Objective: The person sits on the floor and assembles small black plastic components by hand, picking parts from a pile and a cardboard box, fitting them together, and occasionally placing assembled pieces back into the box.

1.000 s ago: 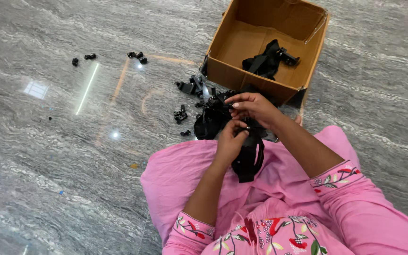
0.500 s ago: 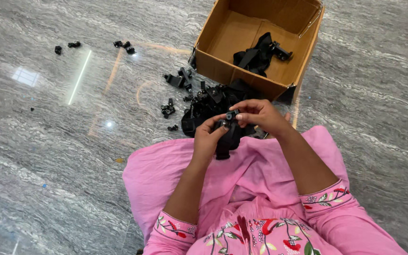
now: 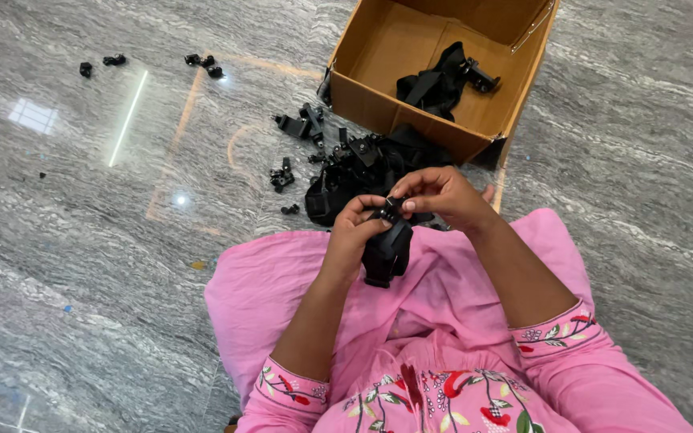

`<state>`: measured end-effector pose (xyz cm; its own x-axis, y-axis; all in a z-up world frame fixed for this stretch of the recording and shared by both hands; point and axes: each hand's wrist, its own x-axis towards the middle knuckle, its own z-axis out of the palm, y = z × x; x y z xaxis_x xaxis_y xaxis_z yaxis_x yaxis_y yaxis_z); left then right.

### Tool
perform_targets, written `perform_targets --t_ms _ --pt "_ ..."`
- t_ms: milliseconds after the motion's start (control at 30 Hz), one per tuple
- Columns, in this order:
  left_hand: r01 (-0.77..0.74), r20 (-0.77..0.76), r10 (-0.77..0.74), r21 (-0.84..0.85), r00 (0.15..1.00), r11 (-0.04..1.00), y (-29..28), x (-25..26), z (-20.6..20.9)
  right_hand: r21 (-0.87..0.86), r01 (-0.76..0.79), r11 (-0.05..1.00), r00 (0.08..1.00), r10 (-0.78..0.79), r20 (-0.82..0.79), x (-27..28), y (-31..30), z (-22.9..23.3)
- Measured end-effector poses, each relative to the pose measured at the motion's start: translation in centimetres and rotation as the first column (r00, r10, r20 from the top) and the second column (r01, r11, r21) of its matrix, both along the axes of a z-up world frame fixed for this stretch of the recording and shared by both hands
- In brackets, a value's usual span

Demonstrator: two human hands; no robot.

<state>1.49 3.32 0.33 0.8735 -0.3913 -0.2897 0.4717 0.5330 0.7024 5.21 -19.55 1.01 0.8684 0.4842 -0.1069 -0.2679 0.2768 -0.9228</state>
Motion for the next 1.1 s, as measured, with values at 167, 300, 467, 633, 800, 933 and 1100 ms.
perform_targets --t_ms 167,300,467,633,800,933,1100 --pt "-0.009 0.058 0.005 0.077 0.998 0.997 -0.1 -0.1 -1.8 0.069 -0.041 0.997 0.998 0.038 0.048 -0.2 0.2 0.7" --pt "-0.012 0.061 0.007 0.09 0.998 0.996 0.0 -0.1 -2.7 -0.057 -0.086 0.995 0.991 0.091 0.102 -0.2 0.6 1.4" --pt "-0.039 0.063 0.026 0.216 0.998 0.976 -0.1 0.1 -3.4 -0.264 -0.134 0.955 0.921 0.218 0.323 0.2 0.6 1.9" --pt "-0.05 0.089 0.024 0.297 0.996 0.954 -0.3 0.0 -3.2 -0.275 -0.129 0.953 0.906 0.226 0.357 0.1 0.6 1.3" --pt "-0.033 0.069 0.022 0.173 0.997 0.984 -0.2 -0.2 -2.2 -0.181 -0.064 0.981 0.938 0.121 0.325 0.4 0.5 0.0" --pt "-0.026 0.107 0.015 0.106 0.994 0.994 -0.2 0.1 -1.7 -0.118 0.0 0.993 0.973 0.028 0.23 0.3 0.9 -0.6" --pt "-0.056 0.089 0.042 0.165 0.995 0.985 -0.6 -0.2 -1.6 -0.062 0.032 0.998 0.976 -0.018 0.218 -0.2 1.4 0.1"
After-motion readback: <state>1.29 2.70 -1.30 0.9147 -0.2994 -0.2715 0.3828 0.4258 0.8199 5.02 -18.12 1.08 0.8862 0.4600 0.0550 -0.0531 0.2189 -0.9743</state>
